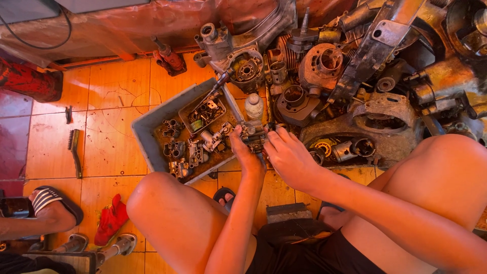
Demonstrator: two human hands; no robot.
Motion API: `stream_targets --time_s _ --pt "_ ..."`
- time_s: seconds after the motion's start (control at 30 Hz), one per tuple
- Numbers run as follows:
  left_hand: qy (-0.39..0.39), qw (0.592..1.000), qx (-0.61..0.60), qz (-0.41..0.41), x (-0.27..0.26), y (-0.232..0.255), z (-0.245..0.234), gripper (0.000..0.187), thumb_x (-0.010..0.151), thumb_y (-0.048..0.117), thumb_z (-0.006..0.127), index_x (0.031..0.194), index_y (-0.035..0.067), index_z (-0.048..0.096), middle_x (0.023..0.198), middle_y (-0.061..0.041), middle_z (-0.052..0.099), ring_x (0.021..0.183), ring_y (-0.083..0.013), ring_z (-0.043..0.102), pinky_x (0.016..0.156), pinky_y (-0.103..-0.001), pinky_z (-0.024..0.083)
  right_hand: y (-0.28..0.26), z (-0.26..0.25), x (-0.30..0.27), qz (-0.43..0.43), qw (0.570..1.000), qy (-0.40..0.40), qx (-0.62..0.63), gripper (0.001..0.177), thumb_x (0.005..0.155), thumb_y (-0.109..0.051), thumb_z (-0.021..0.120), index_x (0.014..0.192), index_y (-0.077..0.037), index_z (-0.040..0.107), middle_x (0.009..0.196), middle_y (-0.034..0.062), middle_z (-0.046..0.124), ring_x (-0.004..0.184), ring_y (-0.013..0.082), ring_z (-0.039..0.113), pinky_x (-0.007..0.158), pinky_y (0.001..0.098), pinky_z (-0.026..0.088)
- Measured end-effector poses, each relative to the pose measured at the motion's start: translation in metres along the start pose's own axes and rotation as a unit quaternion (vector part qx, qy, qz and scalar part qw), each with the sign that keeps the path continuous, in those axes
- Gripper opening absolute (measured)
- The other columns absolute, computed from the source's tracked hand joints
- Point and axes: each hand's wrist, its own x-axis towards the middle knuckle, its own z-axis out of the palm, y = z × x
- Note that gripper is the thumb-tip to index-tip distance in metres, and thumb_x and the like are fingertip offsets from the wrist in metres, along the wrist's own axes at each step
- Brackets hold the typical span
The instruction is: The person sits on the floor and uses a screwdriver to disassemble a small metal engine component, removing screws and separating parts. They place the disassembled pieces into a gray plastic bin filled with other engine parts and then pick up another component to continue the process.
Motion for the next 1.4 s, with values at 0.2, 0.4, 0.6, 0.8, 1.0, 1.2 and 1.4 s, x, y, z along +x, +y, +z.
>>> stream_targets --time_s 0.2,0.4,0.6,0.8,1.0,1.2,1.4 --pt "0.030 0.988 0.121 0.092 -0.059 0.025 0.043 0.063 0.086 0.049 0.065 0.139 0.015 0.060 0.164 -0.033 0.016 0.143 -0.0562 0.029 0.105 -0.070 0.038 -0.001 0.006 -0.001 0.036 0.999 -0.015 -0.008 0.037 0.091 -0.019 0.074 0.120 0.002 0.064 0.123 0.0226 0.057 0.120 0.0350 0.052 0.087 0.0401 0.053" --pt "-0.140 0.983 0.043 0.107 -0.041 0.017 0.008 0.038 0.097 0.037 0.047 0.119 0.005 0.048 0.100 -0.013 0.064 0.083 -0.0243 0.064 0.079 -0.038 0.048 -0.003 -0.007 -0.006 -0.003 1.000 0.013 -0.015 0.031 0.092 -0.018 0.073 0.115 0.000 0.065 0.117 0.0220 0.057 0.115 0.0355 0.052 0.082 0.0409 0.053" --pt "-0.098 0.985 0.078 0.115 -0.049 0.022 0.017 0.032 0.097 0.029 0.048 0.118 0.005 0.051 0.101 -0.014 0.062 0.085 -0.0255 0.064 0.078 -0.037 0.050 0.001 -0.005 0.001 0.042 0.997 0.054 0.022 0.026 0.095 -0.025 0.070 0.105 -0.001 0.068 0.111 0.0193 0.057 0.110 0.0324 0.052 0.078 0.0392 0.052" --pt "0.002 0.952 0.249 0.181 -0.049 0.012 0.026 0.052 0.102 0.050 0.048 0.128 0.007 0.060 0.158 -0.034 0.027 0.150 -0.0585 0.003 0.116 -0.077 0.012 -0.009 -0.018 -0.001 0.020 0.999 -0.014 -0.027 0.033 0.090 -0.012 0.073 0.117 0.005 0.066 0.123 0.0271 0.058 0.115 0.0387 0.054 0.085 0.0406 0.055" --pt "-0.001 0.957 0.237 0.169 -0.065 0.020 0.040 0.050 0.100 0.045 0.051 0.133 0.009 0.061 0.158 -0.034 0.027 0.151 -0.0583 0.000 0.118 -0.079 0.008 -0.005 -0.003 -0.002 0.012 1.000 0.004 0.029 0.034 0.088 -0.014 0.073 0.116 0.004 0.065 0.118 0.0253 0.057 0.115 0.0365 0.051 0.085 0.0400 0.052" --pt "0.008 0.962 0.220 0.161 -0.081 0.024 0.055 0.049 0.098 0.051 0.053 0.130 0.014 0.063 0.161 -0.028 0.028 0.152 -0.0563 0.004 0.118 -0.079 0.008 0.001 -0.005 0.000 0.029 1.000 -0.006 0.005 0.029 0.096 -0.018 0.069 0.116 0.003 0.068 0.121 0.0258 0.059 0.119 0.0398 0.053 0.088 0.0432 0.054" --pt "-0.072 0.992 0.047 0.095 -0.038 0.014 0.012 0.038 0.095 0.028 0.049 0.124 0.002 0.051 0.107 -0.014 0.058 0.091 -0.0255 0.060 0.084 -0.038 0.048 -0.003 -0.010 -0.004 0.000 1.000 0.001 0.004 0.030 0.097 -0.016 0.069 0.118 0.004 0.064 0.122 0.0265 0.057 0.118 0.0390 0.053 0.088 0.0426 0.053"
